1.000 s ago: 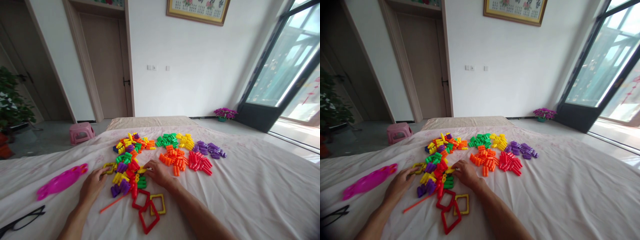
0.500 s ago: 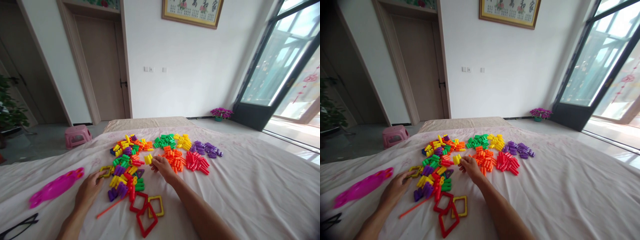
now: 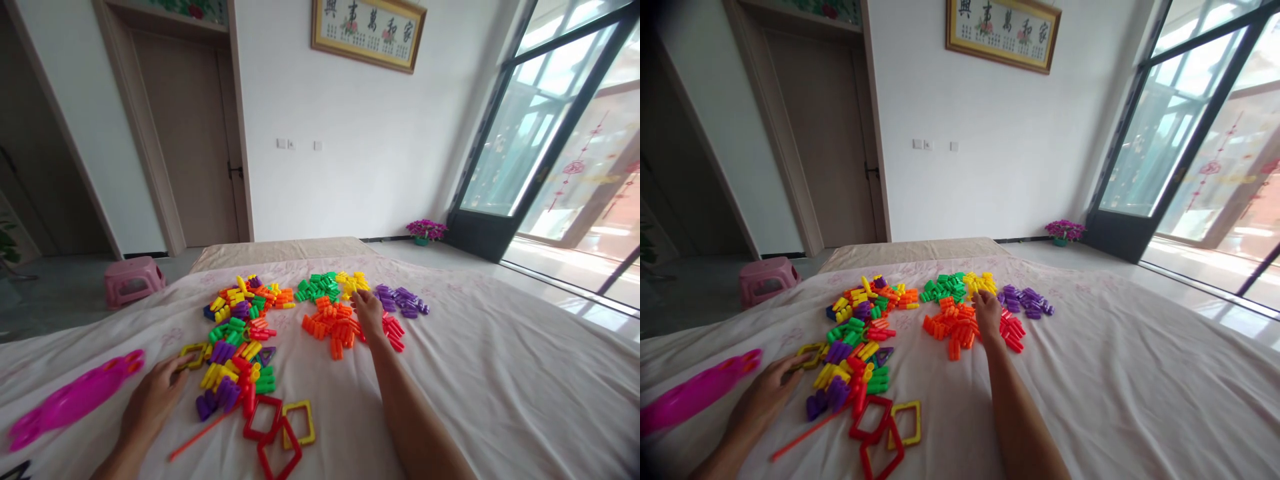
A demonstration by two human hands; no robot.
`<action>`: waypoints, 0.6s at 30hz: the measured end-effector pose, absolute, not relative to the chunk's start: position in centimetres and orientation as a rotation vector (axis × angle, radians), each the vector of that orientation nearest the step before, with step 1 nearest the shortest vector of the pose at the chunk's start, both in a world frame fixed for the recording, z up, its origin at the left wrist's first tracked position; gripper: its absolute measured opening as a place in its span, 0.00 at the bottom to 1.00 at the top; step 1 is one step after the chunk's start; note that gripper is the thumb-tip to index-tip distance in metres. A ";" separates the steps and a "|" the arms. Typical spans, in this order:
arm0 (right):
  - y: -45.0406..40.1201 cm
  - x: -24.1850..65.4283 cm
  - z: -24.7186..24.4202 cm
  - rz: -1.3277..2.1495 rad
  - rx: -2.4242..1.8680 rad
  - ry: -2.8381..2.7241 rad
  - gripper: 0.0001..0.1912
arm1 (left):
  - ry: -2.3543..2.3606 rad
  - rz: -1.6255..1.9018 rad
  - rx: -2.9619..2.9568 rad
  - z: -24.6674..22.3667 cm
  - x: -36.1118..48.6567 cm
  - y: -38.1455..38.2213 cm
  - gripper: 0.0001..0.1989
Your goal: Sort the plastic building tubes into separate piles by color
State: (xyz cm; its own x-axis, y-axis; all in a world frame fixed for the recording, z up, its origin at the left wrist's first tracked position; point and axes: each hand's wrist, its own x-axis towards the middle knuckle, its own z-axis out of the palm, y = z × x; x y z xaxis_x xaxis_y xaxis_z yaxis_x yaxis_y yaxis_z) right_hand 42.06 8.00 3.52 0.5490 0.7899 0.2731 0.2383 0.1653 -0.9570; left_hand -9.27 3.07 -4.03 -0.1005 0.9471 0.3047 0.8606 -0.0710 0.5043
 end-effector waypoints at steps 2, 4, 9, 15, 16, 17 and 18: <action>8.2 43.0 3.1 0.504 -1.386 -0.930 0.30 | 2.029 0.919 2.010 -4.0 -9.3 3.0 0.22; 8.4 43.4 2.9 0.513 -1.350 -0.917 0.33 | 2.019 0.920 2.018 -4.0 -9.3 3.0 0.22; 8.5 43.5 2.9 0.452 -1.315 -0.979 0.31 | 2.040 0.890 2.007 -3.9 -9.3 2.9 0.22; 8.4 41.9 2.8 0.298 -1.367 -1.044 0.22 | 2.054 0.888 2.005 -3.7 -9.1 2.9 0.23; 8.5 41.4 2.8 0.293 -1.369 -1.066 0.22 | 2.050 0.889 2.012 -3.8 -9.2 2.9 0.23; 8.5 41.1 2.7 0.288 -1.372 -1.089 0.21 | 2.049 0.890 2.015 -3.8 -9.2 3.0 0.23; 8.5 40.9 2.7 0.280 -1.377 -1.112 0.21 | 2.052 0.889 2.014 -3.9 -9.2 3.0 0.23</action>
